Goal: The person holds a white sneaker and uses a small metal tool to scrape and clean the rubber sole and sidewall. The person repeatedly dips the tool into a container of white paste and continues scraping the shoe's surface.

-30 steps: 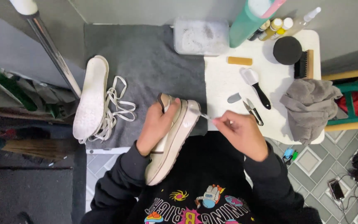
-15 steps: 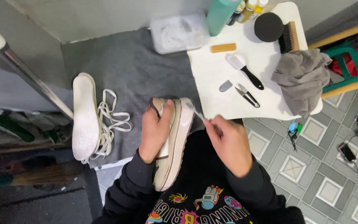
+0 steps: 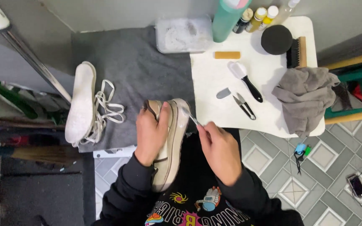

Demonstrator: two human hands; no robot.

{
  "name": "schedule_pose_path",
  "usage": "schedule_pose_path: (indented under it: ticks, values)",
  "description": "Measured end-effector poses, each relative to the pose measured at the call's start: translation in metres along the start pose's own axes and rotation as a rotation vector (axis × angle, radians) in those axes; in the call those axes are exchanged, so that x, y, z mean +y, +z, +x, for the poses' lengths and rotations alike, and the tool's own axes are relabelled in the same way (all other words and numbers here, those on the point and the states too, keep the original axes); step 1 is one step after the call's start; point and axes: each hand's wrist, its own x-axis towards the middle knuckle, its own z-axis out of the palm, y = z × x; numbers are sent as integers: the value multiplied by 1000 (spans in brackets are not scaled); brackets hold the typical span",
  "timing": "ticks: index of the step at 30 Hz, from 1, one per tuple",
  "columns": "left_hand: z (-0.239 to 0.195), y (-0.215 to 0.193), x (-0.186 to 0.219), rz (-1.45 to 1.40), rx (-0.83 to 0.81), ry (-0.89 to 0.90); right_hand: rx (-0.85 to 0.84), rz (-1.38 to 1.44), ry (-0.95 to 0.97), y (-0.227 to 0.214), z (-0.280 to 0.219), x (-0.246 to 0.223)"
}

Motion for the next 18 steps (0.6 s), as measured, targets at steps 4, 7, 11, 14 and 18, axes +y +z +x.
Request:
schedule_pose_path:
  ticks: [4, 7, 11, 14, 18]
  values:
    - [-8, 7, 20, 58, 51, 46, -5, 54, -97, 8, 17, 21]
    - [-10, 14, 13, 76, 93, 65, -54, 36, -104, -8, 6, 27]
    - [-11, 25, 11, 105, 140, 51, -91, 71, -124, -8, 15, 40]
    - [-13, 27, 20, 146, 154, 77, -79, 75, -172, 1, 31, 45]
    - [-10, 27, 21, 138, 165, 78, -128, 51, -162, -20, 22, 39]
